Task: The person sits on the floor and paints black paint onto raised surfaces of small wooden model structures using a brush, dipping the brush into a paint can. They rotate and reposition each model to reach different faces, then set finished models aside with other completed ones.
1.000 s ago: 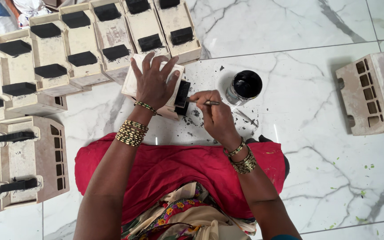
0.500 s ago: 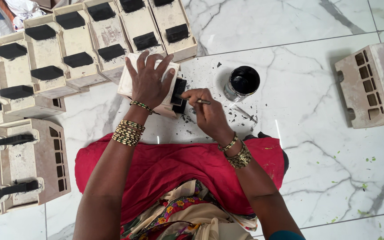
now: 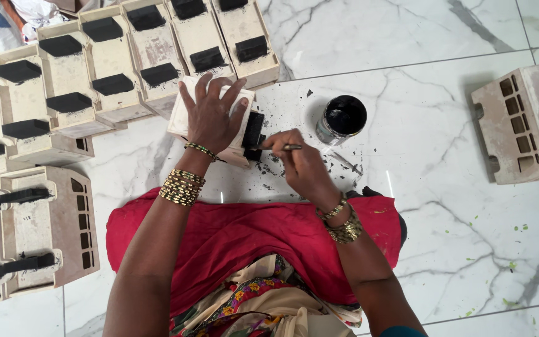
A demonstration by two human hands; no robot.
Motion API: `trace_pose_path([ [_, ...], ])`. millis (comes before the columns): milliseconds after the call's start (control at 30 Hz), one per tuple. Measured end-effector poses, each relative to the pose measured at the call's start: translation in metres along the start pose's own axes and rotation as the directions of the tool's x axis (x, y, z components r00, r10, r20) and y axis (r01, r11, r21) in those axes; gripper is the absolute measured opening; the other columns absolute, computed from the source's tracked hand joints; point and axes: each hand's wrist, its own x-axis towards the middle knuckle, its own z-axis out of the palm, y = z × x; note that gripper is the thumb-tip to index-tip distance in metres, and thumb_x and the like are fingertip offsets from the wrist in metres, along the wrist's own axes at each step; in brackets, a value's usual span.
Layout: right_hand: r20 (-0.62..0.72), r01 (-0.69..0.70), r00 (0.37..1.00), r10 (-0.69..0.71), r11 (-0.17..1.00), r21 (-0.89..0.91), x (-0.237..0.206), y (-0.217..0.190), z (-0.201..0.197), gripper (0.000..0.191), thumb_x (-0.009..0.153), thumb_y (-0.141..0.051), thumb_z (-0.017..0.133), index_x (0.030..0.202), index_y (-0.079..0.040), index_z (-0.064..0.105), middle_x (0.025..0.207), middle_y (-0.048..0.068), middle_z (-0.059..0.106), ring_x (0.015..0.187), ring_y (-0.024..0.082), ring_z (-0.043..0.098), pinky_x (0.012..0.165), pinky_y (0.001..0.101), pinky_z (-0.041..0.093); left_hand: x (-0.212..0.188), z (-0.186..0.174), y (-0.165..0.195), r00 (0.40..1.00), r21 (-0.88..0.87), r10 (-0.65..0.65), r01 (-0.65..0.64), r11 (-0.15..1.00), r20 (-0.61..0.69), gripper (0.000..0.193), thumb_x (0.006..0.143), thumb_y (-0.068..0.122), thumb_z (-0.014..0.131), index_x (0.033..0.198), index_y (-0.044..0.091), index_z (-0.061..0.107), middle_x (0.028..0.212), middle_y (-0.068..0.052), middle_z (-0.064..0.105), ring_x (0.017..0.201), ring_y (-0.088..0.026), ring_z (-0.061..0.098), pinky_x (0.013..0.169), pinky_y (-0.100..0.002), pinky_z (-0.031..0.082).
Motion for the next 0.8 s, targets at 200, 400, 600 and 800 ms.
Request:
trace_pose_path([
  [200, -0.038, 0.036, 0.999, -0.034, 0.998, 0.045, -0.005, 0.001, -0.007, 0.009, 0.103, 0.003, 0.051, 0.105, -0.005, 0.048, 0.112, 0.009, 0.074, 0.077, 0.017, 0.066, 0.068, 0.0299, 0.054, -0.002, 0.001, 0.001, 1.000, -0.009, -0.005, 0.005, 1.000, -0.001, 0.040, 0.105, 0.038, 0.061, 0.142, 0.025, 0.063, 0.131, -0.006, 0.055, 0.139, -0.036, 0.039, 0.114, -0.077, 0.011],
  [400, -0.115, 0.032, 0.993, -0.032, 0.999, -0.001, -0.004, 0.006, -0.011, 0.009, 0.105, 0.001, 0.054, 0.104, -0.006, 0.049, 0.111, 0.009, 0.073, 0.085, 0.015, 0.070, 0.068, 0.0277, 0.054, -0.003, 0.002, 0.002, 1.000, 0.014, 0.006, -0.005, 1.000, -0.031, 0.040, 0.104, 0.038, 0.061, 0.141, 0.025, 0.064, 0.131, -0.006, 0.055, 0.139, -0.037, 0.039, 0.114, -0.076, 0.011],
  [600, -0.083, -0.046, 0.995, 0.047, 0.999, 0.012, 0.001, 0.009, -0.006, 0.013, 0.102, 0.004, 0.057, 0.099, -0.006, 0.049, 0.108, 0.010, 0.076, 0.067, 0.011, 0.058, 0.059, 0.0263, 0.049, -0.002, 0.001, 0.001, 1.000, -0.019, -0.008, 0.008, 1.000, -0.006, 0.039, 0.104, 0.039, 0.062, 0.140, 0.025, 0.065, 0.130, -0.006, 0.055, 0.139, -0.036, 0.039, 0.113, -0.077, 0.011],
  [800, -0.179, -0.064, 0.982, 0.065, 0.998, 0.014, -0.004, 0.009, -0.012, 0.010, 0.103, 0.002, 0.058, 0.102, -0.006, 0.051, 0.109, 0.009, 0.075, 0.073, 0.009, 0.063, 0.060, 0.0239, 0.050, -0.003, 0.002, 0.001, 1.000, -0.009, -0.004, 0.003, 1.000, -0.015, 0.040, 0.103, 0.038, 0.062, 0.141, 0.025, 0.064, 0.130, -0.006, 0.055, 0.139, -0.036, 0.039, 0.114, -0.077, 0.011],
])
